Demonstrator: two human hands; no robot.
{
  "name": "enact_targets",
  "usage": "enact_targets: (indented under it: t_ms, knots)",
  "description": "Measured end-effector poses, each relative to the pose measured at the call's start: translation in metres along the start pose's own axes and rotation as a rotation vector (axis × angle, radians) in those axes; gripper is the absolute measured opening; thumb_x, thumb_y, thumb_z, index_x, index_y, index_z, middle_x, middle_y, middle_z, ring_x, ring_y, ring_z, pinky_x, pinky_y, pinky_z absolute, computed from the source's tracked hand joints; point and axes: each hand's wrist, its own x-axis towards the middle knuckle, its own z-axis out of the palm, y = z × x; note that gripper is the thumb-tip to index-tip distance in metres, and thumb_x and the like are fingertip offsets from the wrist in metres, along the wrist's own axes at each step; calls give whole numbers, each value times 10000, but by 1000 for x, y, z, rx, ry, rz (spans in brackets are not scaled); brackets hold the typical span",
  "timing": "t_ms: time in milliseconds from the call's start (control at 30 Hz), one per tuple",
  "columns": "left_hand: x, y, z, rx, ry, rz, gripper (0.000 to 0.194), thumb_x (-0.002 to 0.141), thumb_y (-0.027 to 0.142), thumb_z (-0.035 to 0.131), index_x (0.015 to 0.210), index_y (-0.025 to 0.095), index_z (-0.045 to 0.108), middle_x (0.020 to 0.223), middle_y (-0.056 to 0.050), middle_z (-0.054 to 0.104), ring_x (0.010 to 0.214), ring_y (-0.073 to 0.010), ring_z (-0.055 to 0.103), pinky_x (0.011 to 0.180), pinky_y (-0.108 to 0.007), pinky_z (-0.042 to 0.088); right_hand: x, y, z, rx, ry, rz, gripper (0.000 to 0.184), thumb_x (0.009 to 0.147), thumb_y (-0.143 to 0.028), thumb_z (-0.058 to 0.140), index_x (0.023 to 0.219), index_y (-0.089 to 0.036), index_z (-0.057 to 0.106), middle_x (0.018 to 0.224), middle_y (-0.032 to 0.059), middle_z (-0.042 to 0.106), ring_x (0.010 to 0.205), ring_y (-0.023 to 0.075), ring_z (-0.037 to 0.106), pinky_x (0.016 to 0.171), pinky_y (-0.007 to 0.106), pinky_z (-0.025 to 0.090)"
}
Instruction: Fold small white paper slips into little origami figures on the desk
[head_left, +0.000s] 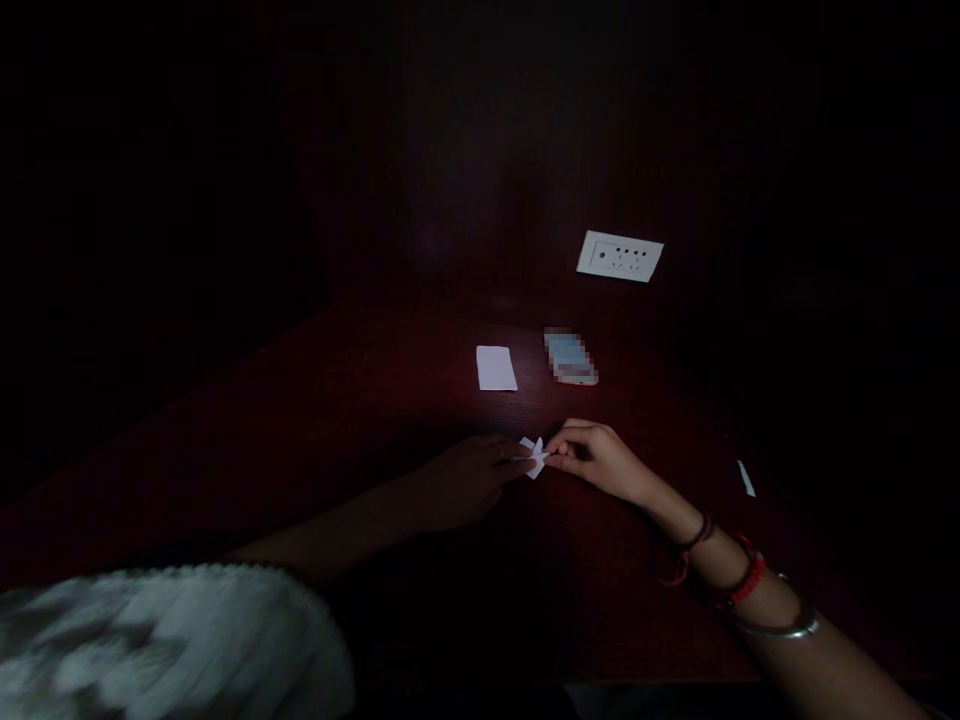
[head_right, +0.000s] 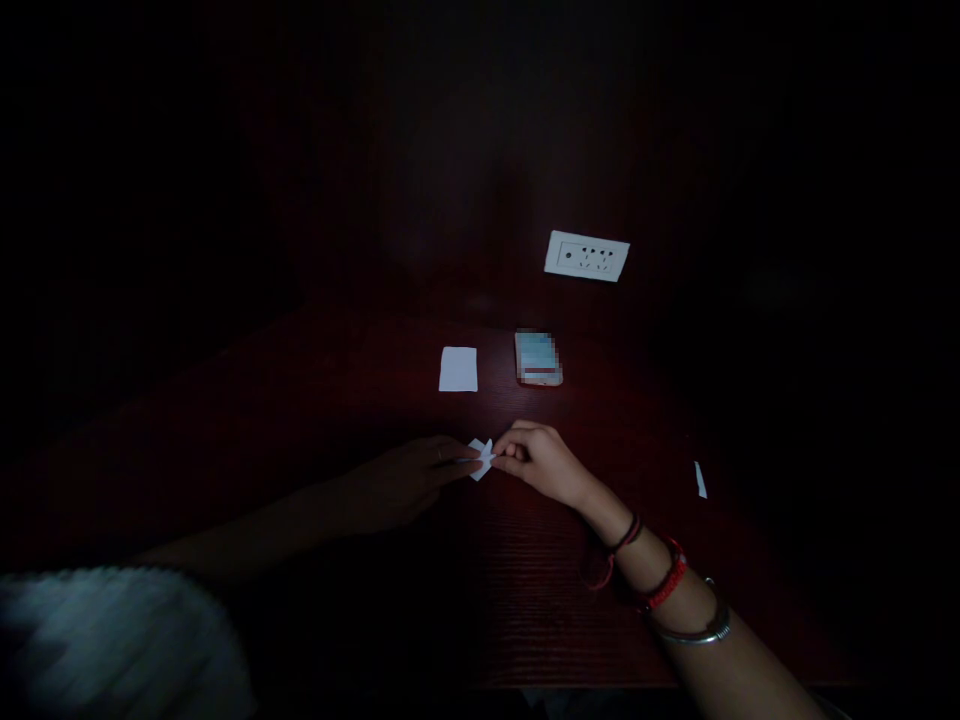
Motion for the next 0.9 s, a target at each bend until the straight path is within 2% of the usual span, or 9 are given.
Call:
enact_targets:
  t_ms: [200,367,533,767,900]
  knots:
    - [0,0,1,-17,8,-25,486,729,69,409,1190,205,341,1200,-50,371,1104,-190,324,923,-353,290,2,-3,3,7,16,-6,102,720,-195,512,759,-157,598,675,2,502,612,83,464,571,197,372]
    - [0,1,-1,-28,13,-45,479,713,61,404,1169,199,362,1167,-55,384,1073,-186,354,903,-342,307,1,-7,2,-82,13,-139,132,749,-152,461,758,-146,593,686,10,503,615,81,461,566,190,363]
    - [0,2,-3,-21,8,-45,479,696,61,407,1156,190,372,1150,-56,398,1047,-180,377,895,-323,313,-4,-9,0,-236,-40,-214,186,785,-163,414,851,-159,588,782,36,517,699,100,485,632,206,378]
    - [1,4,-5,18,-9,-86,487,701,92,413,1177,163,339,1167,-65,403,1042,-188,388,886,-325,320,-6,-12,-3,-363,-100,-235,231,813,-185,370,907,-178,581,784,38,507,672,94,484,624,208,375]
    - [2,3,-5,10,-20,-76,468,694,81,411,1149,183,382,1168,-46,399,1057,-181,373,900,-315,307,-6,-12,-4,-351,-112,-227,220,804,-172,387,883,-178,592,788,36,505,672,90,486,632,204,376]
